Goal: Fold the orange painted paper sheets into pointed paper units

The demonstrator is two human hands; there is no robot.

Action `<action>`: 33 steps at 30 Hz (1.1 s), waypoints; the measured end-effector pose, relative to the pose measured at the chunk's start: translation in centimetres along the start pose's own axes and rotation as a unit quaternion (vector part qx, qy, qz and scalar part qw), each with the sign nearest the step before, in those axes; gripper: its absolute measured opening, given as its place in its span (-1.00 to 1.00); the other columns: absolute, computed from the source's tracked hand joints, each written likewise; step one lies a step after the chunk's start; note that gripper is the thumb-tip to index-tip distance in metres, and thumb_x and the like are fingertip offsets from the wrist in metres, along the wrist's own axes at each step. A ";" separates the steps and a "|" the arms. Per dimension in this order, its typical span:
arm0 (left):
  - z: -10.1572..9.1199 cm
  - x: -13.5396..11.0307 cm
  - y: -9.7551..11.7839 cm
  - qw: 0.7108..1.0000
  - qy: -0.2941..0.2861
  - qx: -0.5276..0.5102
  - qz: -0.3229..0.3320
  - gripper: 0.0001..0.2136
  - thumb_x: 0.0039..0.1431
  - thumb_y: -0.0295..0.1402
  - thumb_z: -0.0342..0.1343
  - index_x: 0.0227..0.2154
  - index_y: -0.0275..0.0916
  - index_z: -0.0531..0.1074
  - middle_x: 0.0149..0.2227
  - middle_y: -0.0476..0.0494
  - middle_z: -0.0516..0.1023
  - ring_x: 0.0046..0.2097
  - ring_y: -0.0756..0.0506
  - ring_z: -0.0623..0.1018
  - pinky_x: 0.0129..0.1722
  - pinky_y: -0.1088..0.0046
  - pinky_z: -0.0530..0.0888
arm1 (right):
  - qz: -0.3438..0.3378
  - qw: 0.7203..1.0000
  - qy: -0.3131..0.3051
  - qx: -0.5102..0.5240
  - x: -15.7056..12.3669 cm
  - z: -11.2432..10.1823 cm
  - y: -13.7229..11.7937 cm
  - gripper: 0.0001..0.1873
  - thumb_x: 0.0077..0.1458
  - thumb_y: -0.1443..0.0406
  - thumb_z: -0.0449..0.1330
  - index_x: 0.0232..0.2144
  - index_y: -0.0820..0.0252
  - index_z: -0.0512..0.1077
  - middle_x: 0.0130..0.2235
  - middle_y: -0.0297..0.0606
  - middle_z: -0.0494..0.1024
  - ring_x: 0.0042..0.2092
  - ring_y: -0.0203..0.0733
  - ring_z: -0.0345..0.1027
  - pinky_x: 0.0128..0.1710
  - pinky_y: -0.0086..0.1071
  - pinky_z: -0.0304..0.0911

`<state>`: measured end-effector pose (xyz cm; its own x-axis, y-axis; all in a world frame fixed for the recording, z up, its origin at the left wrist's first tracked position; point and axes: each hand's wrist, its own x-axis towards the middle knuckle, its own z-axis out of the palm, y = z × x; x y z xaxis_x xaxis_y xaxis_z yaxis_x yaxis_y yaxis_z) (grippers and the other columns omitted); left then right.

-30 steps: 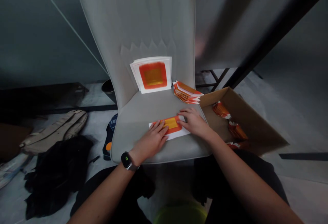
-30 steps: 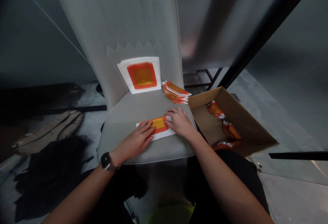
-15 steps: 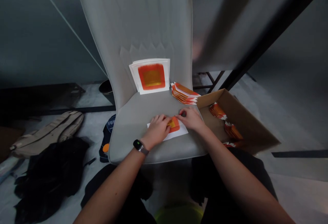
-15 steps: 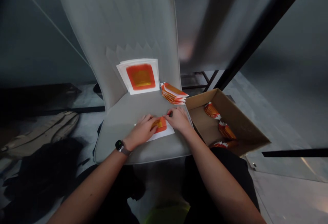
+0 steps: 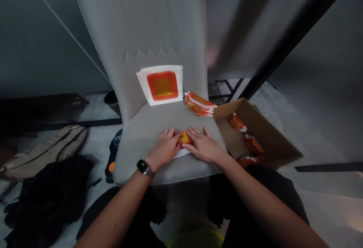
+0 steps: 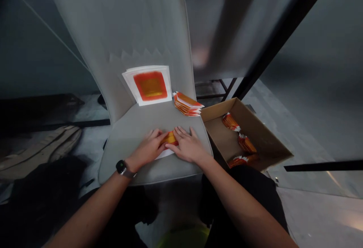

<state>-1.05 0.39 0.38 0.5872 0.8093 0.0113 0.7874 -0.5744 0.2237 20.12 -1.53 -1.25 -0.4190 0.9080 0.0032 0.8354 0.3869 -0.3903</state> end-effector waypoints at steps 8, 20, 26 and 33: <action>-2.0 -1.5 -1.9 0.996 -0.046 0.024 -0.070 -0.72 0.33 -0.30 0.12 0.03 -0.24 0.52 -0.02 -0.28 0.49 -0.01 -0.27 0.46 0.06 0.11 0.42 | 0.083 0.993 0.067 -0.046 -0.2 -0.1 2.8 -0.49 0.41 0.06 -0.04 0.21 0.13 0.44 0.34 -0.04 0.32 0.40 0.15 0.03 0.38 0.14 -0.15; 0.6 2.9 -2.2 0.974 0.010 -0.211 -0.083 -0.76 0.20 -0.34 0.25 -0.07 -0.20 0.57 -0.24 -0.10 0.60 -0.20 -0.13 0.55 -0.08 0.26 0.48 | 0.099 0.988 0.101 0.059 1.6 0.2 2.9 -0.55 0.18 0.11 0.26 0.10 0.08 0.51 0.18 -0.01 0.38 0.27 0.16 0.18 0.27 0.05 0.06; 1.3 3.2 -2.6 0.968 0.026 -0.228 -0.102 -0.75 0.13 -0.35 0.29 -0.11 -0.25 0.56 -0.14 -0.19 0.58 -0.11 -0.16 0.56 -0.09 0.28 0.51 | 0.105 0.988 0.085 0.070 1.7 0.0 2.8 -0.57 0.18 0.13 0.26 0.07 0.09 0.52 0.21 -0.01 0.36 0.28 0.14 0.18 0.30 0.06 0.00; 0.4 3.4 -1.3 0.963 -0.011 -0.229 -0.139 -0.76 0.09 -0.35 0.31 -0.17 -0.26 0.53 -0.25 -0.13 0.60 -0.21 -0.15 0.56 -0.20 0.32 0.48 | 0.094 0.988 0.083 0.086 1.8 -0.3 2.4 -0.61 0.06 0.21 0.31 -0.02 0.08 0.52 0.20 -0.05 0.39 0.27 0.15 0.19 0.31 0.12 -0.05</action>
<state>0.00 3.84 -0.28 0.3742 0.9181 -0.1309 0.7519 -0.2178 0.6223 21.52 1.05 -1.93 -0.1863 0.9806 0.0606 0.8139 0.1886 -0.5495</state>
